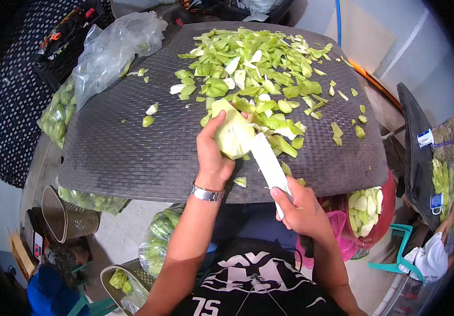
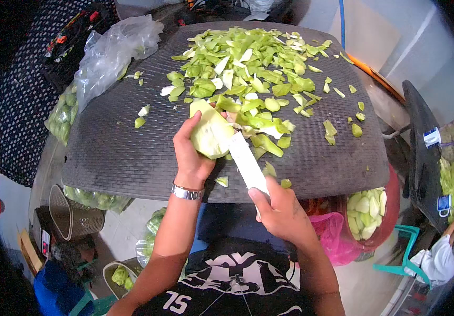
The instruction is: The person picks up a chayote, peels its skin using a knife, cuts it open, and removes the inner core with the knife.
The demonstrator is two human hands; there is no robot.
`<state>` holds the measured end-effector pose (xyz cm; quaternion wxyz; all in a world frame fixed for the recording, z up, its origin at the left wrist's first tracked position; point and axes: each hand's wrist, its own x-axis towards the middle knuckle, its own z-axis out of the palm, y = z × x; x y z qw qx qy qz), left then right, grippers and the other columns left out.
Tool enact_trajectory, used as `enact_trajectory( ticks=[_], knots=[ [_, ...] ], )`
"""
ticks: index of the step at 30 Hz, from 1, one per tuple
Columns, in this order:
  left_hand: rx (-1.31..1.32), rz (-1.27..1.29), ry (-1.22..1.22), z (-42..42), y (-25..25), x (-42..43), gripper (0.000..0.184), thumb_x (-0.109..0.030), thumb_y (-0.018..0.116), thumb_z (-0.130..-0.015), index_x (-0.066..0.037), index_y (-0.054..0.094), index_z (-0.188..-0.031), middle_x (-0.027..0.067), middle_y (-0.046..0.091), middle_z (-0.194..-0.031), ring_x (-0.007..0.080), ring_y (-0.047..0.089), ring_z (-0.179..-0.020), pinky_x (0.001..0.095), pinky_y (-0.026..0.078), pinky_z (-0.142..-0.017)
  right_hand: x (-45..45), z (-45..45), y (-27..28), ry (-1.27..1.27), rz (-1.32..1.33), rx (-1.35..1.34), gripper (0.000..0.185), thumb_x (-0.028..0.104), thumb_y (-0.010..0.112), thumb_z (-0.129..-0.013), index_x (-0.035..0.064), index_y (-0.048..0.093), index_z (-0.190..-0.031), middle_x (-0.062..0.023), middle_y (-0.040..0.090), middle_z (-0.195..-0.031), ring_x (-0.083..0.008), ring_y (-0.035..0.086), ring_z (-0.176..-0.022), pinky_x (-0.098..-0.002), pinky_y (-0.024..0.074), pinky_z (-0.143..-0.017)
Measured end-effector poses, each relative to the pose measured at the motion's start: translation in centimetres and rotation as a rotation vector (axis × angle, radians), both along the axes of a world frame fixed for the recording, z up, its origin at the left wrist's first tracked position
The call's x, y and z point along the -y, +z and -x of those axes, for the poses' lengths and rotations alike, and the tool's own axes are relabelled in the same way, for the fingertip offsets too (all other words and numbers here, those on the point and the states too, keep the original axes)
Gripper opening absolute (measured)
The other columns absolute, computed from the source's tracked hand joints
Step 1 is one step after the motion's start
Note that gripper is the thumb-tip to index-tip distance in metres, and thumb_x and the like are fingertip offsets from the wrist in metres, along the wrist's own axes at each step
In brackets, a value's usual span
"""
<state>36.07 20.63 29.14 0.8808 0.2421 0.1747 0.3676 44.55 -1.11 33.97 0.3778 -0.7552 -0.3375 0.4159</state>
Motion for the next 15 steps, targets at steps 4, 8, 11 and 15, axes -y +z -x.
enact_trajectory(
  ticks=[4, 8, 11, 15],
  knots=[
    [-0.007, -0.038, -0.022, 0.1, -0.3, -0.1, 0.046, -0.031, 0.06, -0.102, 0.0, 0.059, -0.137, 0.0174, 0.073, -0.116, 0.0271, 0.073, -0.102, 0.042, 0.059, -0.094, -0.2, 0.4, -0.6, 0.016, -0.054, 0.005, 0.025, 0.023, 0.058, -0.108, 0.0, 0.061, -0.117, -0.007, 0.064, -0.066, -0.0133, 0.059, -0.05, -0.0312, 0.0456, -0.05],
    [-0.012, -0.102, -0.003, -0.1, -0.5, 0.0, 0.046, -0.033, 0.058, -0.104, -0.001, 0.058, -0.137, 0.0171, 0.073, -0.116, 0.0264, 0.073, -0.102, 0.0421, 0.06, -0.092, -0.4, 0.7, -0.6, 0.025, -0.023, -0.007, 0.028, 0.025, 0.06, -0.107, -0.0013, 0.061, -0.116, -0.0096, 0.066, -0.069, -0.0185, 0.067, -0.061, -0.0365, 0.0532, -0.061],
    [-0.012, -0.132, 0.004, 0.0, -0.3, 0.1, 0.047, -0.036, 0.057, -0.106, -0.001, 0.058, -0.138, 0.0164, 0.073, -0.117, 0.0261, 0.073, -0.102, 0.0418, 0.06, -0.092, -0.6, 0.7, -1.3, 0.03, -0.078, -0.038, 0.028, 0.026, 0.058, -0.109, -0.001, 0.06, -0.114, -0.0097, 0.065, -0.069, -0.0173, 0.065, -0.057, -0.0346, 0.0513, -0.057],
    [0.005, -0.143, -0.118, -0.2, 0.1, 0.6, 0.049, -0.041, 0.055, -0.107, -0.002, 0.06, -0.136, 0.0146, 0.073, -0.118, 0.0241, 0.073, -0.102, 0.0404, 0.059, -0.093, -1.2, 0.2, -1.7, -0.029, -0.16, -0.32, 0.027, 0.028, 0.054, -0.111, 0.0016, 0.057, -0.114, -0.0097, 0.063, -0.068, -0.0143, 0.058, -0.049, -0.0293, 0.0447, -0.047]
  ],
)
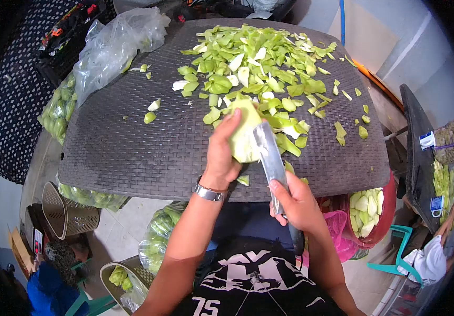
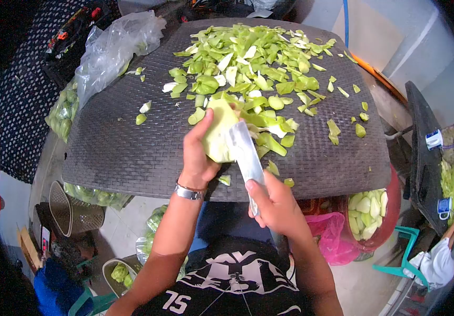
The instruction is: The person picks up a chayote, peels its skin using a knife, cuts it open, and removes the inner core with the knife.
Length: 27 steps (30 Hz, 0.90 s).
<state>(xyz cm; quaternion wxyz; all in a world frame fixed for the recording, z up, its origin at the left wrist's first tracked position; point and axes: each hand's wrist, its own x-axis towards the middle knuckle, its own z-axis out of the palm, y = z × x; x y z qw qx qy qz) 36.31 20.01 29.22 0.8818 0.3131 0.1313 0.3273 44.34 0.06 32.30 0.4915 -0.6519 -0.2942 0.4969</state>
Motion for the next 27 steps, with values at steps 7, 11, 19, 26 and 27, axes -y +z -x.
enact_trajectory(
  ticks=[7, 11, 19, 26, 27],
  knots=[
    [-0.055, 0.112, -0.025, 0.3, -0.3, -0.2, 0.041, -0.023, 0.058, -0.1, 0.002, 0.061, -0.133, 0.0154, 0.072, -0.121, 0.0287, 0.073, -0.106, 0.0457, 0.06, -0.096, -1.9, -1.6, -0.5, -0.126, -0.146, -0.118, 0.026, 0.027, 0.054, -0.11, 0.0021, 0.056, -0.118, -0.0086, 0.062, -0.068, -0.0136, 0.055, -0.044, -0.0292, 0.0425, -0.041],
    [0.115, 0.172, -0.038, 0.1, -0.3, -0.2, 0.054, 0.006, 0.056, -0.082, 0.005, 0.054, -0.136, 0.0188, 0.067, -0.123, 0.0382, 0.072, -0.107, 0.0549, 0.063, -0.094, -2.0, -3.5, 0.3, -0.215, -0.009, 0.126, 0.025, 0.021, 0.058, -0.107, -0.001, 0.054, -0.119, -0.0076, 0.063, -0.069, -0.0167, 0.064, -0.048, -0.032, 0.047, -0.042],
    [-0.155, 0.018, 0.272, -0.3, 0.2, -0.3, 0.041, 0.002, 0.071, -0.094, 0.005, 0.058, -0.132, 0.0159, 0.072, -0.118, 0.0263, 0.074, -0.103, 0.0391, 0.063, -0.087, -5.7, -7.3, -1.1, -0.199, -0.008, 0.91, 0.04, 0.029, 0.07, -0.097, 0.0022, 0.055, -0.122, -0.0246, 0.073, -0.089, -0.0432, 0.074, -0.083, -0.0511, 0.0563, -0.078],
    [-0.1, -0.041, 0.347, -0.5, -0.6, -0.8, 0.032, -0.019, 0.072, -0.102, 0.0, 0.062, -0.125, 0.0093, 0.073, -0.111, 0.0176, 0.074, -0.093, 0.0332, 0.062, -0.079, -8.8, -7.7, -1.5, -0.19, -0.209, 1.584, 0.037, 0.033, 0.07, -0.097, 0.0, 0.065, -0.114, -0.0223, 0.073, -0.096, -0.0444, 0.071, -0.088, -0.0521, 0.0565, -0.085],
    [-0.107, -0.047, 0.354, -0.6, -0.2, -0.5, 0.032, -0.021, 0.071, -0.103, 0.0, 0.063, -0.125, 0.0085, 0.073, -0.111, 0.0164, 0.073, -0.092, 0.0323, 0.061, -0.077, -9.2, -6.7, -0.1, -0.278, -0.269, 1.512, 0.027, 0.026, 0.072, -0.096, 0.0018, 0.071, -0.109, -0.0218, 0.071, -0.104, -0.0432, 0.07, -0.09, -0.0473, 0.0563, -0.082]
  ],
)
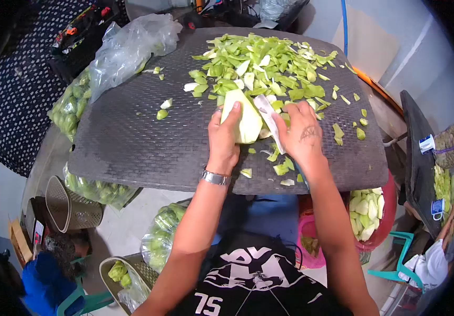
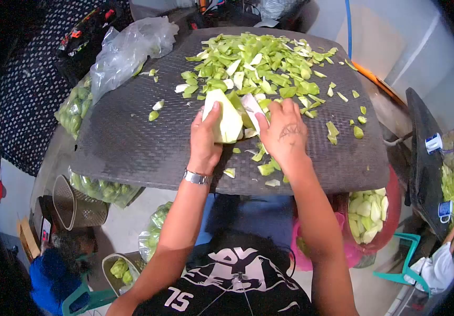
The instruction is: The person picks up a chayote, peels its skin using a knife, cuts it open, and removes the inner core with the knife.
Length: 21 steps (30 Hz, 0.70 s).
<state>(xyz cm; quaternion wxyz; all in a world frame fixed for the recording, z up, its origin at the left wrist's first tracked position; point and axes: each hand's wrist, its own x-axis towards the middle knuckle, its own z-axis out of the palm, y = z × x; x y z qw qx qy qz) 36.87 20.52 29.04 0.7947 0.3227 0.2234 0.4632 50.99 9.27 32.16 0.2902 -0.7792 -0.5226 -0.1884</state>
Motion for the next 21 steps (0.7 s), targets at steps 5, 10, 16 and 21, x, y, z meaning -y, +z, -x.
enact_trajectory(
  ticks=[5, 10, 16, 21],
  knots=[
    [-0.081, -0.093, 0.017, -0.3, -1.0, -0.2, 0.036, -0.031, 0.06, -0.109, 0.0, 0.064, -0.126, 0.0084, 0.073, -0.113, 0.0155, 0.073, -0.094, 0.0318, 0.06, -0.077, -0.2, 2.4, 2.6, 0.251, 0.067, -0.585, 0.019, 0.016, 0.068, -0.098, -0.0007, 0.073, -0.105, -0.0176, 0.072, -0.085, -0.0414, 0.07, -0.086, -0.0411, 0.0553, -0.077],
    [-0.036, 0.013, -0.011, 0.3, -0.5, 0.0, 0.044, -0.037, 0.05, -0.113, 0.001, 0.06, -0.133, 0.0089, 0.072, -0.118, 0.0195, 0.073, -0.102, 0.0362, 0.06, -0.088, -0.5, -0.6, -0.8, 0.133, -0.019, -0.192, 0.023, 0.0, 0.065, -0.093, 0.0001, 0.071, -0.115, -0.0215, 0.07, -0.112, -0.0455, 0.067, -0.107, -0.0486, 0.055, -0.09],
    [-0.141, -0.112, -0.04, -0.1, 0.7, 1.0, 0.043, -0.037, 0.048, -0.113, 0.002, 0.063, -0.125, 0.0111, 0.072, -0.114, 0.0188, 0.073, -0.096, 0.0353, 0.06, -0.083, 0.3, 0.2, 0.0, 0.165, -0.114, -0.423, 0.04, 0.008, 0.072, -0.096, -0.0009, 0.062, -0.134, -0.0173, 0.065, -0.131, -0.0284, 0.067, -0.112, -0.0385, 0.0594, -0.086],
    [-0.069, -0.022, -0.089, -0.5, -0.2, 0.5, 0.045, -0.041, 0.048, -0.113, 0.0, 0.06, -0.126, 0.0138, 0.071, -0.113, 0.0212, 0.072, -0.097, 0.0368, 0.061, -0.082, 0.7, 4.9, 0.0, 0.376, -0.016, -1.323, 0.045, 0.025, 0.073, -0.102, 0.0057, 0.057, -0.139, -0.0082, 0.066, -0.128, -0.0137, 0.066, -0.108, -0.0338, 0.0619, -0.072]
  ],
)
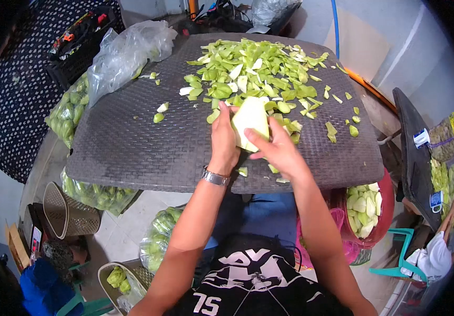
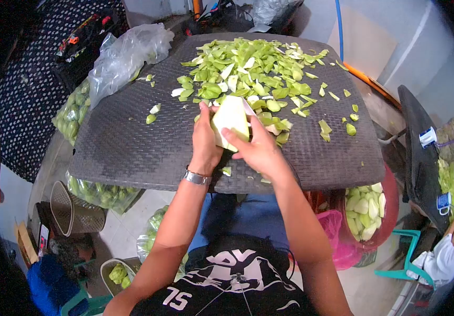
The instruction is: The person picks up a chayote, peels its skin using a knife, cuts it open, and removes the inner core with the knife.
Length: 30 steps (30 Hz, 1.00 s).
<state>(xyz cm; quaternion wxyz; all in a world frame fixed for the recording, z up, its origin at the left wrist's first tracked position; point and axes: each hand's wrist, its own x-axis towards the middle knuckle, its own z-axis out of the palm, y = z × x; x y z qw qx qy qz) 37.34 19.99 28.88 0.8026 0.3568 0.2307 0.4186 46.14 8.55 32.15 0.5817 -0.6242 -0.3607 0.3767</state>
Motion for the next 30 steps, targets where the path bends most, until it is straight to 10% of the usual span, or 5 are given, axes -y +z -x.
enact_trajectory(
  ticks=[12, 15, 22, 26, 30],
  knots=[
    [-0.87, -0.965, 0.143, 3.7, 4.0, -1.4, 0.033, -0.031, 0.069, -0.101, 0.0, 0.079, -0.094, 0.0142, 0.075, -0.097, 0.0287, 0.071, -0.09, 0.04, 0.053, -0.087, 9.8, -3.8, 0.4, -0.352, -0.271, -0.51, 0.044, 0.031, 0.064, -0.103, 0.0032, 0.055, -0.137, -0.0157, 0.07, -0.113, -0.0208, 0.069, -0.083, -0.0285, 0.0554, -0.063],
    [-1.208, -1.49, 0.359, 6.2, 1.6, -3.5, 0.035, -0.011, 0.067, -0.093, -0.003, 0.072, -0.127, 0.0255, 0.057, -0.142, 0.0452, 0.052, -0.132, 0.0526, 0.045, -0.11, 18.2, -9.2, 0.8, -0.702, -0.353, -0.332, 0.038, 0.031, 0.069, -0.101, 0.0056, 0.062, -0.128, -0.0109, 0.072, -0.104, -0.0202, 0.069, -0.075, -0.0297, 0.0504, -0.059],
    [-1.177, -1.307, 0.453, 17.2, 3.4, -5.4, 0.046, -0.004, 0.069, -0.091, -0.007, 0.067, -0.137, 0.021, 0.051, -0.155, 0.0394, 0.054, -0.137, 0.0454, 0.047, -0.112, 41.1, -22.7, -11.2, -1.351, 0.134, -0.195, 0.045, 0.039, 0.079, -0.092, 0.0076, 0.068, -0.123, -0.0075, 0.069, -0.107, -0.0152, 0.061, -0.072, -0.0226, 0.0474, -0.053],
    [-1.175, -1.197, 0.561, 24.1, 3.4, -4.4, 0.055, -0.008, 0.076, -0.092, -0.008, 0.062, -0.145, 0.0146, 0.07, -0.135, 0.0279, 0.066, -0.127, 0.0392, 0.052, -0.106, 46.1, -25.2, -19.6, -1.37, 0.213, -0.371, 0.035, 0.029, 0.077, -0.093, 0.0079, 0.066, -0.118, -0.0095, 0.065, -0.101, -0.015, 0.061, -0.067, -0.02, 0.0531, -0.049],
    [-1.417, -0.91, 0.538, 31.2, 2.2, -2.6, 0.034, -0.029, 0.071, -0.101, 0.003, 0.077, -0.09, 0.0093, 0.075, -0.075, 0.0149, 0.067, -0.067, 0.0314, 0.053, -0.07, 45.6, -26.2, -23.0, -1.545, 0.137, -0.608, 0.043, 0.035, 0.073, -0.095, 0.0089, 0.061, -0.127, -0.0095, 0.061, -0.095, -0.019, 0.062, -0.07, -0.0229, 0.0573, -0.052]
  ],
)
